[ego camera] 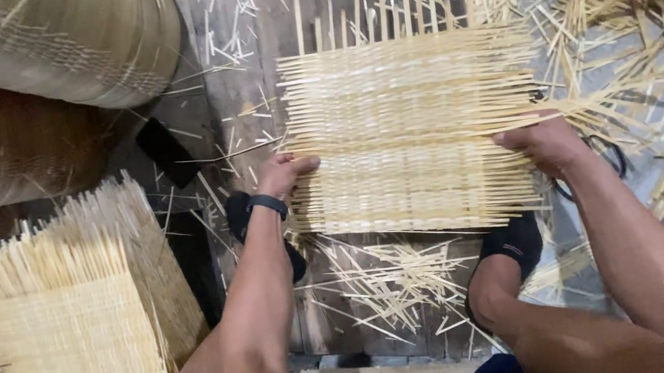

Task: Trim and assemble components for a woven bamboo basket base.

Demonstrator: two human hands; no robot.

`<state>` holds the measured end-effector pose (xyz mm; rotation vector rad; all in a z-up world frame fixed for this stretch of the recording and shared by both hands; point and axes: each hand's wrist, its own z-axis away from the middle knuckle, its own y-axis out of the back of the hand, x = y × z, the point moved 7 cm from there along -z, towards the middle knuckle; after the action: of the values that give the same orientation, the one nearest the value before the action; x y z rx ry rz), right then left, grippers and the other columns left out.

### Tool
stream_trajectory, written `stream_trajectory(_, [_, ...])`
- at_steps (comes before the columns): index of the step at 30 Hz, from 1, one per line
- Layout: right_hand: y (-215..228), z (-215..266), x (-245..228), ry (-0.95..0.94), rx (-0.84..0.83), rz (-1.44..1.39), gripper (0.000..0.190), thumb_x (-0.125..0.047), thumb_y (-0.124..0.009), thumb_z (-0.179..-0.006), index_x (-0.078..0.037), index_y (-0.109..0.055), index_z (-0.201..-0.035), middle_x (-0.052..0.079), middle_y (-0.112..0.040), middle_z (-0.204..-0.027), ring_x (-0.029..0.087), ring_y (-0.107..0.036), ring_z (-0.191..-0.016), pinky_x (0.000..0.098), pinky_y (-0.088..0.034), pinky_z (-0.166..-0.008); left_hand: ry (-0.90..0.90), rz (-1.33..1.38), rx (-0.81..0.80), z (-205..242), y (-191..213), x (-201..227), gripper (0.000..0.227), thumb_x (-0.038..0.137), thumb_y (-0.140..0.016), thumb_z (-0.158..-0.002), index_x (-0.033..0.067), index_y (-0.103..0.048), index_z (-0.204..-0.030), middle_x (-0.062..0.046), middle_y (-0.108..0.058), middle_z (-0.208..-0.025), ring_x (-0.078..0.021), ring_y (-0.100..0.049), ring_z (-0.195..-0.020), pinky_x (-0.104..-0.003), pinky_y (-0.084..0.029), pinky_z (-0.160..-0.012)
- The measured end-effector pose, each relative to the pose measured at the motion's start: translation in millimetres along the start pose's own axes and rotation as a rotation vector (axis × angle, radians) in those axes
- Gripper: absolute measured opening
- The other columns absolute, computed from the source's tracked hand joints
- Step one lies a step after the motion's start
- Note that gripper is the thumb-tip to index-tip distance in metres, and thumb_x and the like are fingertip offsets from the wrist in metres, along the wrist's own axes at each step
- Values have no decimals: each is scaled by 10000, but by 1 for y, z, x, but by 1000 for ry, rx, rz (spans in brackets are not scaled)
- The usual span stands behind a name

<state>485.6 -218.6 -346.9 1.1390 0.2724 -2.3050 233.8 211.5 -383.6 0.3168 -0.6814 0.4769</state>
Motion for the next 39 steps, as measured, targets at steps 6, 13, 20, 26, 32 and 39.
stream_trajectory(6, [93, 64, -10, 157, 475, 238, 447, -178, -843, -842, -7, -662, -1213, 124, -751, -971, 174, -699, -841, 315, -546, -717, -54, -9, 1, -25, 2, -17, 404, 157, -903, -730, 0, -712, -1048, -75, -768, -940, -162, -716, -787, -300, -579, -728])
stream_trajectory(13, [209, 205, 0, -77, 881, 1325, 506, -428, -834, -817, -67, -752, -1161, 178, -761, -1035, 337, -714, -975, 460, -552, -879, -53, -12, 101, -19, 5, -15, 443, 151, -912, -719, -27, -703, -1067, -76, -748, -933, -170, -692, -769, -308, -559, -707])
stream_trajectory(20, [237, 228, 53, -56, 781, 1048, 257, -273, -690, -1026, -81, -778, -1172, 165, -752, -1088, 349, -710, -1042, 460, -542, -967, -195, -89, 276, 4, 7, 13, 824, 141, -957, -611, -73, -533, -1284, -123, -734, -1006, -205, -716, -846, -357, -594, -753])
stream_trajectory(26, [265, 238, 65, -136, 742, 807, 317, -236, -723, -990, -5, -715, -1207, 185, -744, -1010, 283, -715, -919, 417, -556, -851, -181, -315, 390, 7, 10, 14, 994, 252, -1013, -597, -35, -484, -1387, -178, -679, -1137, -259, -686, -961, -386, -584, -810])
stream_trajectory(32, [293, 226, 74, -259, 726, 534, 321, -260, -813, -938, -8, -724, -1117, 140, -731, -961, 224, -678, -845, 366, -553, -741, -246, -272, 393, 0, 13, 8, 984, 265, -1012, -592, -43, -498, -1372, -195, -664, -1154, -271, -681, -965, -389, -583, -803])
stream_trajectory(39, [282, 222, 70, -126, 684, 48, 320, -310, -816, -913, -71, -724, -1103, 47, -714, -934, 140, -667, -826, 292, -538, -684, -229, -261, 387, 5, 13, 11, 955, 258, -1007, -584, -40, -531, -1357, -182, -687, -1133, -258, -693, -955, -379, -589, -808])
